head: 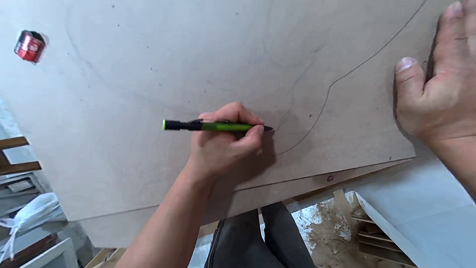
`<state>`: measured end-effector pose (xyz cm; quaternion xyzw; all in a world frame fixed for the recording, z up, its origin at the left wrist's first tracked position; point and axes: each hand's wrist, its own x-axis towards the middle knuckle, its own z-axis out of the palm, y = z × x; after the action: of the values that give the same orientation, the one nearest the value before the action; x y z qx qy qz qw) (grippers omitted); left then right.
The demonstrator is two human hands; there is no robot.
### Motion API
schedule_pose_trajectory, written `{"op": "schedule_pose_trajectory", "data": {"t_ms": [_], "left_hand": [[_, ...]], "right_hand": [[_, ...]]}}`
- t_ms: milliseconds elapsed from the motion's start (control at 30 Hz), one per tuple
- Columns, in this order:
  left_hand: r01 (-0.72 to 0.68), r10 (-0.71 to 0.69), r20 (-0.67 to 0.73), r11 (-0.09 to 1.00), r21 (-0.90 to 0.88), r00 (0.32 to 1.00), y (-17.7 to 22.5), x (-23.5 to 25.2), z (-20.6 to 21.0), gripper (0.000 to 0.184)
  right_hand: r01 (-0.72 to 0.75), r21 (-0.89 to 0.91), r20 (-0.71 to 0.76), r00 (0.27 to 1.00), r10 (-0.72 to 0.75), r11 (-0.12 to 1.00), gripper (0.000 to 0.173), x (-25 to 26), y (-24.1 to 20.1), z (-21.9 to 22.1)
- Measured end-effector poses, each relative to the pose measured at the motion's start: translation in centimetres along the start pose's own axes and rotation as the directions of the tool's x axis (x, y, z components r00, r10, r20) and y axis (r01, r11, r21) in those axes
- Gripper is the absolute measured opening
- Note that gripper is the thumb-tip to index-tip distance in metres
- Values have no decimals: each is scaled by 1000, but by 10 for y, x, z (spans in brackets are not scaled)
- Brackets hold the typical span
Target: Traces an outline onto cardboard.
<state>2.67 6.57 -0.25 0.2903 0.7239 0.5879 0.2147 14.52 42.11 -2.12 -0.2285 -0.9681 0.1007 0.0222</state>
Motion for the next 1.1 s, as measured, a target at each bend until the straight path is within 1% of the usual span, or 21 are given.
{"op": "schedule_pose_trajectory", "data": {"t_ms": [133,300,400,467,600,900,1000,1100], "left_hand": [[-22,20,74,999,32,997,0,59,-1,4],[-40,23,169,994,97,985,3,123,5,5],[-55,43,153,996,74,987,2,147,10,6],[-39,30,125,997,66,992,4,156,13,6],[-6,-8,112,993,118,994,5,186,21,7],[-65,22,271,986,151,962,10,297,46,7],[-78,29,346,989,129,938,11,320,53,8],[-98,48,392,989,107,919,10,327,54,7]], "right_hand": [[23,-25,-56,998,-24,999,80,1,-5,-4],[24,-24,-74,997,-26,999,78,1,-3,-3],[18,-5,-78,997,-19,1000,77,1,-3,-1],[15,-5,-91,996,-15,1000,77,0,-3,0],[16,-11,-129,991,-17,1000,78,0,-2,1],[10,22,-143,990,-7,1000,75,0,-2,0],[9,35,-139,990,-4,999,74,0,-1,0],[17,39,-125,992,-12,999,74,0,-1,0]]}}
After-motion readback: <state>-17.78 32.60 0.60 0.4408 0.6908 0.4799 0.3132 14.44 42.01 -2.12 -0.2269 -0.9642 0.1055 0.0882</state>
